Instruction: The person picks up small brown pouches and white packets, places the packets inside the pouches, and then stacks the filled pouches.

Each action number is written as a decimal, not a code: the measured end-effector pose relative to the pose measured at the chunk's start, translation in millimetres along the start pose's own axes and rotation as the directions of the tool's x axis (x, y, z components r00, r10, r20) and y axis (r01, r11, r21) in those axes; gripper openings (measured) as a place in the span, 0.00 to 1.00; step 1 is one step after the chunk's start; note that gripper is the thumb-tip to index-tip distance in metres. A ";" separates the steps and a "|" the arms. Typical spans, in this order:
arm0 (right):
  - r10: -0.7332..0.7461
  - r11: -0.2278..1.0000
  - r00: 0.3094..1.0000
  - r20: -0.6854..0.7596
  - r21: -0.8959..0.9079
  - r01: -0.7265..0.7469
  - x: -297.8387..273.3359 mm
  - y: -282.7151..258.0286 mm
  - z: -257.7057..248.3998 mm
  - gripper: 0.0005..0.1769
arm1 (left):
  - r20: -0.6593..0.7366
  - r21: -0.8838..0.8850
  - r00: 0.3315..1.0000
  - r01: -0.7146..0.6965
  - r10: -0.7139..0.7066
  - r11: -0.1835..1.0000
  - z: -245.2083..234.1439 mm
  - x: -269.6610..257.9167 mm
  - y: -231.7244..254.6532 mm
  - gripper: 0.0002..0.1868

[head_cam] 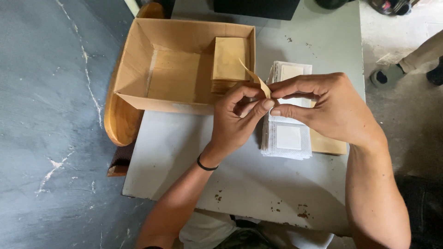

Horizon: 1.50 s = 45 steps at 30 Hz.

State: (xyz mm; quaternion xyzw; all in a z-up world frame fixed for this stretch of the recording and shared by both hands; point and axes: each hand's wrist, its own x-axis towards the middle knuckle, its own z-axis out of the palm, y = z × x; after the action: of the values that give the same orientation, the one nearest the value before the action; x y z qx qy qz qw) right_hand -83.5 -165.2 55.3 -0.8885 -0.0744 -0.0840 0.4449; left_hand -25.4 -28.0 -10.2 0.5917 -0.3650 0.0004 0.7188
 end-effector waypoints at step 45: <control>0.042 0.990 0.999 0.018 0.135 -0.044 0.8 1.9 0.1 0.11 | -0.032 0.022 0.999 0.013 -0.012 1.000 0.1 -2.3 -3.8 0.09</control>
State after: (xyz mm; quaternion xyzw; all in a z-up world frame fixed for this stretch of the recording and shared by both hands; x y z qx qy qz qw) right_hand -82.3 -166.2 54.0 -0.8583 -0.0642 -0.0623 0.5053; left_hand -25.5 -28.2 -14.6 0.6017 -0.3498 0.0095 0.7179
